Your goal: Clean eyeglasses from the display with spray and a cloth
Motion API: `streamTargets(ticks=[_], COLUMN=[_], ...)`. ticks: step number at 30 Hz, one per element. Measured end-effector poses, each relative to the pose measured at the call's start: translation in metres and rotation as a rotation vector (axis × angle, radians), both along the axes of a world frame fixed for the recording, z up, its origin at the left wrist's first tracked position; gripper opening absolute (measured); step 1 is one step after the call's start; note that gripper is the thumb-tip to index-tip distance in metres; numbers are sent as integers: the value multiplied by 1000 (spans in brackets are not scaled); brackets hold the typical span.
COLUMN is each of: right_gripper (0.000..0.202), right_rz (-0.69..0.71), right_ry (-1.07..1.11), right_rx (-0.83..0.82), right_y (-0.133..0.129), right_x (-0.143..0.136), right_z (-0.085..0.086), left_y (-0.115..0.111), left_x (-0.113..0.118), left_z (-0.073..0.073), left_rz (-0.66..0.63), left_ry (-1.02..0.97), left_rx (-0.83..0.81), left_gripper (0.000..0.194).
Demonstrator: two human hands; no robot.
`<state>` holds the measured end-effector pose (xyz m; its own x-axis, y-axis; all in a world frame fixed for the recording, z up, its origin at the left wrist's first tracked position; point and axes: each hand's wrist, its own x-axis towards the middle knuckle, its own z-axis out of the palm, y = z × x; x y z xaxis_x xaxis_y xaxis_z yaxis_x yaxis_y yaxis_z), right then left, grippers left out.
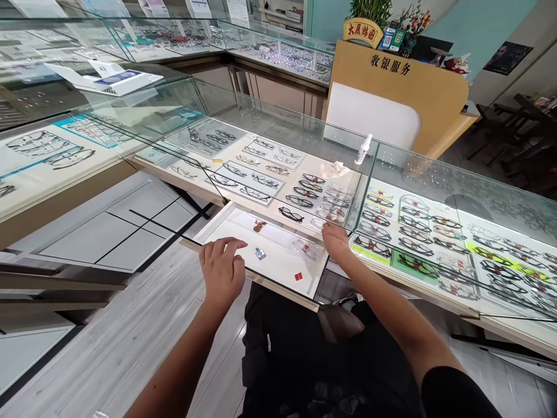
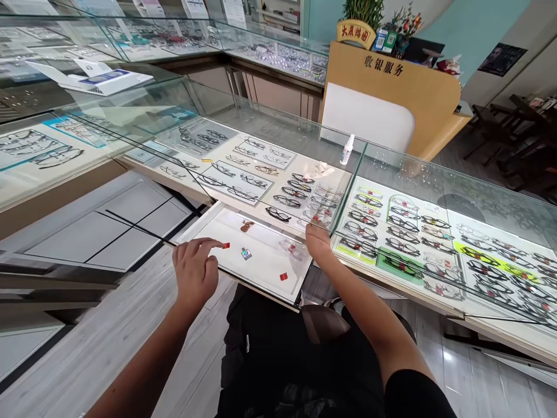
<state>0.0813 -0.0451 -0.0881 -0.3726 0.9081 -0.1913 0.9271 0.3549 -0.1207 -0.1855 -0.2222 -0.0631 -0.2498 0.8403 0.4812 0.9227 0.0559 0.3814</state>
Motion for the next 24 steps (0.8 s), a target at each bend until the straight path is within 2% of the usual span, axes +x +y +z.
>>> streamTargets(ticks=[3,9,16,20,24], right_gripper=[33,39,35,37,31], right_rz=[-85,-114,-69,4,132], right_ry=[-48,-75,-98,-95,-66], right_rx=[18,68,70,50,22], right_y=[22,30,35,21,-19], right_x=[-6,-6,-7,-16,-14], right_z=[-8,-20,-14,-6,9], left_y=[0,-1,0,-1,0], left_x=[0,-1,0,1,1], left_z=[0,-1,-1,-1,-1], left_rz=[-2,-2,2,-2,-2], left_ry=[0,-21,-28,-24,-19], left_rx=[8,-3,1,1,7], left_gripper=[35,33,33,32,32])
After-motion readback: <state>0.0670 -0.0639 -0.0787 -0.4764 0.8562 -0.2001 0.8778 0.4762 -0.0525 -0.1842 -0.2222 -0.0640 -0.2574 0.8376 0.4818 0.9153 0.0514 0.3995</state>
